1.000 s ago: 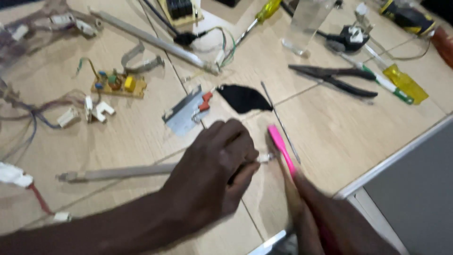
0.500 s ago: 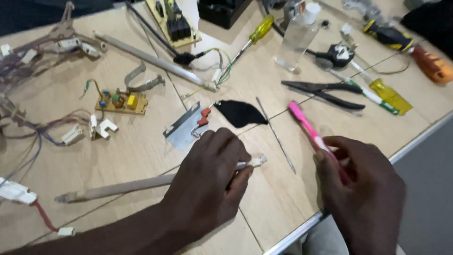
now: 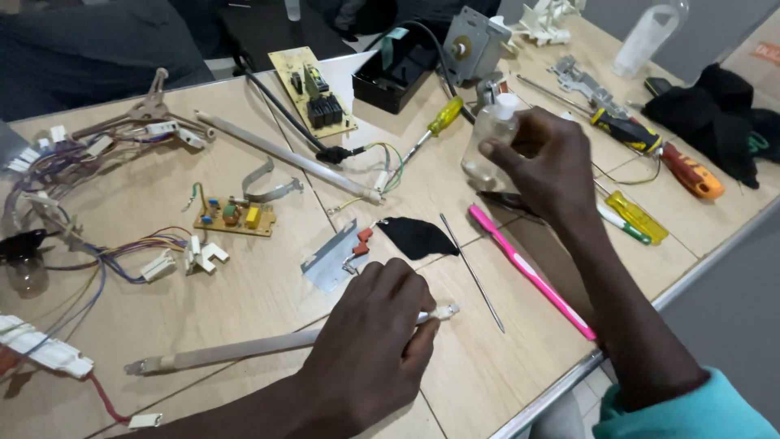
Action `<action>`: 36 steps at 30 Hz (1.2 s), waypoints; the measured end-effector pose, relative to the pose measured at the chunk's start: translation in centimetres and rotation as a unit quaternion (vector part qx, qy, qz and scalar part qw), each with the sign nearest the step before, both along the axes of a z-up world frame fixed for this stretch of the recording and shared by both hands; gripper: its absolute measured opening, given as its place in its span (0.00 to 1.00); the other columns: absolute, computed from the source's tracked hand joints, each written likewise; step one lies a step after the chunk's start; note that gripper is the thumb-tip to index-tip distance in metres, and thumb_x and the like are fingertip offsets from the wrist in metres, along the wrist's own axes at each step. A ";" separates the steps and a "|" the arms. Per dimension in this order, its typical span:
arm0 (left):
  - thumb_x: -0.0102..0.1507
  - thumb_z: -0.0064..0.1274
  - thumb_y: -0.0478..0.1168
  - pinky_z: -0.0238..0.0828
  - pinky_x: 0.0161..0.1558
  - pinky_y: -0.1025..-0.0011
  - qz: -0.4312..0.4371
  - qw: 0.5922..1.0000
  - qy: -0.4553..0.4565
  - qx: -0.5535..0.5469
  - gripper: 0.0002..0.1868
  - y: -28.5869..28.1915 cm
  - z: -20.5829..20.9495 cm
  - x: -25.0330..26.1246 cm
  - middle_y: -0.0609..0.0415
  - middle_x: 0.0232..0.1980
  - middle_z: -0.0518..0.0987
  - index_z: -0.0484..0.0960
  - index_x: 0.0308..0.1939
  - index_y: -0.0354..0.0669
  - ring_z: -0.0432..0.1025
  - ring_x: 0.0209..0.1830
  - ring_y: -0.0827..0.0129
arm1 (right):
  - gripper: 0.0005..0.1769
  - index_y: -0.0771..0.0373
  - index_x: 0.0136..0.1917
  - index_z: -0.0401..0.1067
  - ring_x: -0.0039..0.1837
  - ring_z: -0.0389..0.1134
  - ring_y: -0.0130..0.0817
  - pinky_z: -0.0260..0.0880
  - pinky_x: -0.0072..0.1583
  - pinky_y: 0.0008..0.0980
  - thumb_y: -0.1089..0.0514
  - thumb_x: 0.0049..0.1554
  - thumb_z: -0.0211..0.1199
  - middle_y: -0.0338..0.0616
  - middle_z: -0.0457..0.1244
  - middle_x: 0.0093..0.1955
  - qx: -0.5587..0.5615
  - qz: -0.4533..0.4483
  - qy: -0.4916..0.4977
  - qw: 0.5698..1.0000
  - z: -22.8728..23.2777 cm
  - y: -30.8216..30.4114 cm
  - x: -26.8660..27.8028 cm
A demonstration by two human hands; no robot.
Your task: Cleaning a quartz heating element tube using a cloth, a toothbrush, and a scraping tool on a workbench filled with appliance parts.
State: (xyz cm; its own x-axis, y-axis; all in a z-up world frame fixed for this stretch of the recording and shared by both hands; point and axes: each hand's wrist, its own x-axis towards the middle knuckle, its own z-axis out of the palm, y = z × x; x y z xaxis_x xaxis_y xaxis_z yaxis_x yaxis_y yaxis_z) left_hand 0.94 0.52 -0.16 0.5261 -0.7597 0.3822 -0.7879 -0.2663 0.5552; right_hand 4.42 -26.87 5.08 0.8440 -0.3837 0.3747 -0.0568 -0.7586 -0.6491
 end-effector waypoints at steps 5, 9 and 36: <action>0.63 0.51 0.40 0.63 0.46 0.56 0.002 1.000 0.002 0.014 0.05 0.0 0.2 -0.1 0.49 0.45 0.72 0.74 0.40 0.45 0.66 0.44 0.52 | 0.15 0.71 0.53 0.72 0.42 0.69 0.41 0.77 0.47 0.36 0.55 0.67 0.66 0.52 0.65 0.43 -0.148 0.058 -0.080 0.984 2.1 1.1 -4.5; 0.61 0.51 0.38 0.63 0.45 0.55 -0.007 1.000 -0.008 -0.007 0.06 0.0 0.0 -0.2 0.48 0.44 0.72 0.74 0.41 0.43 0.66 0.43 0.51 | 0.23 0.81 0.65 0.73 0.49 0.74 0.47 0.77 0.52 0.40 0.59 0.62 0.64 0.63 0.70 0.53 -0.171 0.098 -0.053 0.979 5.0 5.2 -10.1; 0.64 0.50 0.40 0.62 0.40 0.56 -0.016 1.000 0.001 -0.001 0.04 0.3 0.2 -0.3 0.50 0.44 0.71 0.73 0.38 0.44 0.64 0.43 0.55 | 0.35 0.24 0.69 0.67 0.43 0.72 0.46 0.76 0.41 0.46 0.36 0.47 0.68 0.27 0.65 0.54 -0.463 0.051 0.224 0.856 1.2 6.3 -15.5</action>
